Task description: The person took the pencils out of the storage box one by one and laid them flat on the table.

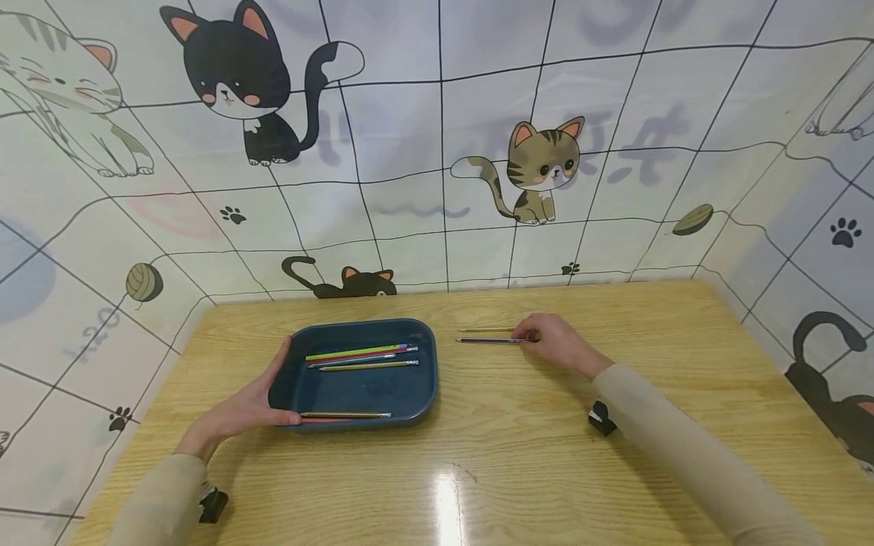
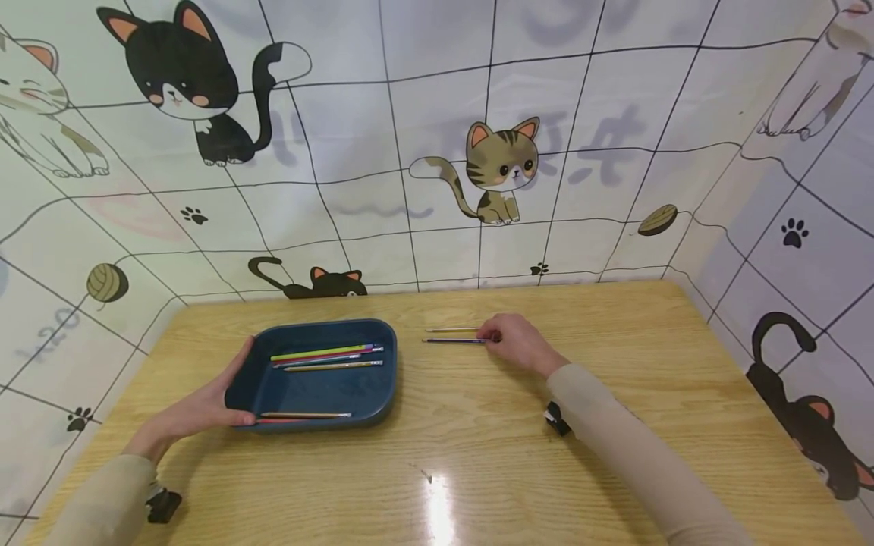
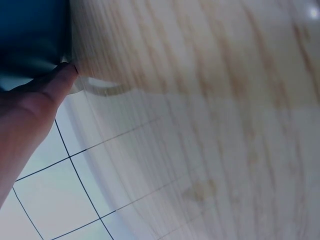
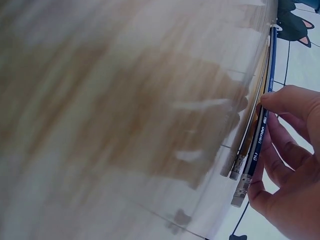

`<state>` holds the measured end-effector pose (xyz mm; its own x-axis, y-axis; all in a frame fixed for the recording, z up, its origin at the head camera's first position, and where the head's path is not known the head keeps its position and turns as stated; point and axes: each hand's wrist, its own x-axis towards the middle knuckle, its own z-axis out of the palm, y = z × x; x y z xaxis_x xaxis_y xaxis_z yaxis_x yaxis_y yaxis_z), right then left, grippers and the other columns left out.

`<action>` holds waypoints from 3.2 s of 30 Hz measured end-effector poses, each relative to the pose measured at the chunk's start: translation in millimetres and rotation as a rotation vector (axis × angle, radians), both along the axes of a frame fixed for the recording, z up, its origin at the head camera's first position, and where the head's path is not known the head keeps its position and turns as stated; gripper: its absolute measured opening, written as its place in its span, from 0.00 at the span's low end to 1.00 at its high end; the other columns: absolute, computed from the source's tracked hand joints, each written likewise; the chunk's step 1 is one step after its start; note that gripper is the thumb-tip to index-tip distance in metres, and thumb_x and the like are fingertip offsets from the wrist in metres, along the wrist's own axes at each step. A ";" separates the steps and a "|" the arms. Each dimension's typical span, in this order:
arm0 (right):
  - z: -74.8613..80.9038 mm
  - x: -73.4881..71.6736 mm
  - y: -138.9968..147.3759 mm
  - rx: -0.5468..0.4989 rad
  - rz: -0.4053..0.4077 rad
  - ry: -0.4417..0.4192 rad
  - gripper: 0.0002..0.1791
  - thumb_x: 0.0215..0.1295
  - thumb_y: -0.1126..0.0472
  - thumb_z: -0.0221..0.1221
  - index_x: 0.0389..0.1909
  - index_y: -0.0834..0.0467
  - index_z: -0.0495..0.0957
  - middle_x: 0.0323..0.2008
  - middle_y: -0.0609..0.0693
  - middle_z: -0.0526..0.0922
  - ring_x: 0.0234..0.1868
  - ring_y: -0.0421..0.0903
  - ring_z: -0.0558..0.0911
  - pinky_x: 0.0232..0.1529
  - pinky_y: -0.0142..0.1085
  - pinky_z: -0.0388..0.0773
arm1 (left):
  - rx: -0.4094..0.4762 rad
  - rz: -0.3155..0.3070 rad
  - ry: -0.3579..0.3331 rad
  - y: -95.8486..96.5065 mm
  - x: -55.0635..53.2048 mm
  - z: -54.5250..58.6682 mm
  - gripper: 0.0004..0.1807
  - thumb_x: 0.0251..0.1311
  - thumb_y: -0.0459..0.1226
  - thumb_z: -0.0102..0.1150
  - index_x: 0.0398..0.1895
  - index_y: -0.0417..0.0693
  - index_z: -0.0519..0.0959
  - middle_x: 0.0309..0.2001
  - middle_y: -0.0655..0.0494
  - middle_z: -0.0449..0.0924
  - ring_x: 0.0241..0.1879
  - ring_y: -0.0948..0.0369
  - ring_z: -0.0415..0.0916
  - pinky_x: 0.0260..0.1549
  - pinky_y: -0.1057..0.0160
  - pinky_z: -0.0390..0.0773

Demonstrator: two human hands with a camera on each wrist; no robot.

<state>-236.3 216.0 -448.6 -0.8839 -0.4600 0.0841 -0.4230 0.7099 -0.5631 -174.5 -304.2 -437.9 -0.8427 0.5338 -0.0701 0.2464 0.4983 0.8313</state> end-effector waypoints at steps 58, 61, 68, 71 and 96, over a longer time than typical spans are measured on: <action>8.7 -1.1 -23.8 -0.128 0.037 0.081 0.08 0.59 0.74 0.62 0.39 0.66 0.83 0.37 0.54 0.84 0.38 0.50 0.80 0.43 0.45 0.78 | -0.003 0.011 0.002 -1.5 -1.4 -0.2 0.70 0.46 0.39 0.76 0.76 0.62 0.26 0.75 0.41 0.21 0.70 0.38 0.25 0.58 0.30 0.40; 10.7 0.8 -32.9 -0.165 0.041 0.058 0.09 0.59 0.74 0.61 0.40 0.66 0.83 0.37 0.54 0.84 0.38 0.48 0.80 0.42 0.44 0.77 | -0.003 0.010 0.005 -1.6 -1.6 -0.7 0.70 0.46 0.39 0.76 0.76 0.61 0.26 0.75 0.41 0.21 0.70 0.38 0.26 0.58 0.30 0.40; 17.6 7.3 -54.6 -0.221 0.060 0.022 0.09 0.62 0.71 0.60 0.42 0.63 0.84 0.39 0.50 0.84 0.39 0.46 0.79 0.41 0.43 0.75 | -0.001 -0.001 0.008 -2.5 -1.4 -1.7 0.70 0.47 0.39 0.75 0.76 0.62 0.25 0.75 0.42 0.21 0.70 0.38 0.26 0.58 0.30 0.41; 22.8 10.5 -63.6 -0.251 0.080 0.027 0.09 0.62 0.71 0.61 0.42 0.63 0.84 0.39 0.52 0.84 0.38 0.45 0.79 0.39 0.42 0.74 | 0.005 -0.001 0.009 -3.0 -1.2 -1.8 0.70 0.47 0.38 0.75 0.76 0.63 0.25 0.75 0.42 0.20 0.70 0.38 0.26 0.58 0.30 0.41; 41.1 38.0 -144.9 -0.420 0.281 -0.027 0.10 0.61 0.71 0.61 0.42 0.64 0.84 0.37 0.52 0.83 0.35 0.40 0.77 0.39 0.40 0.77 | -0.015 0.023 0.005 -1.4 -0.3 -1.3 0.71 0.45 0.39 0.76 0.76 0.50 0.27 0.74 0.37 0.23 0.70 0.36 0.28 0.58 0.29 0.43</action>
<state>-198.3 71.1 -407.5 -0.7353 -0.6116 0.2921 -0.5467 0.2804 -0.7890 -174.8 -305.6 -439.2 -0.8552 0.5130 -0.0734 0.2390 0.5161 0.8225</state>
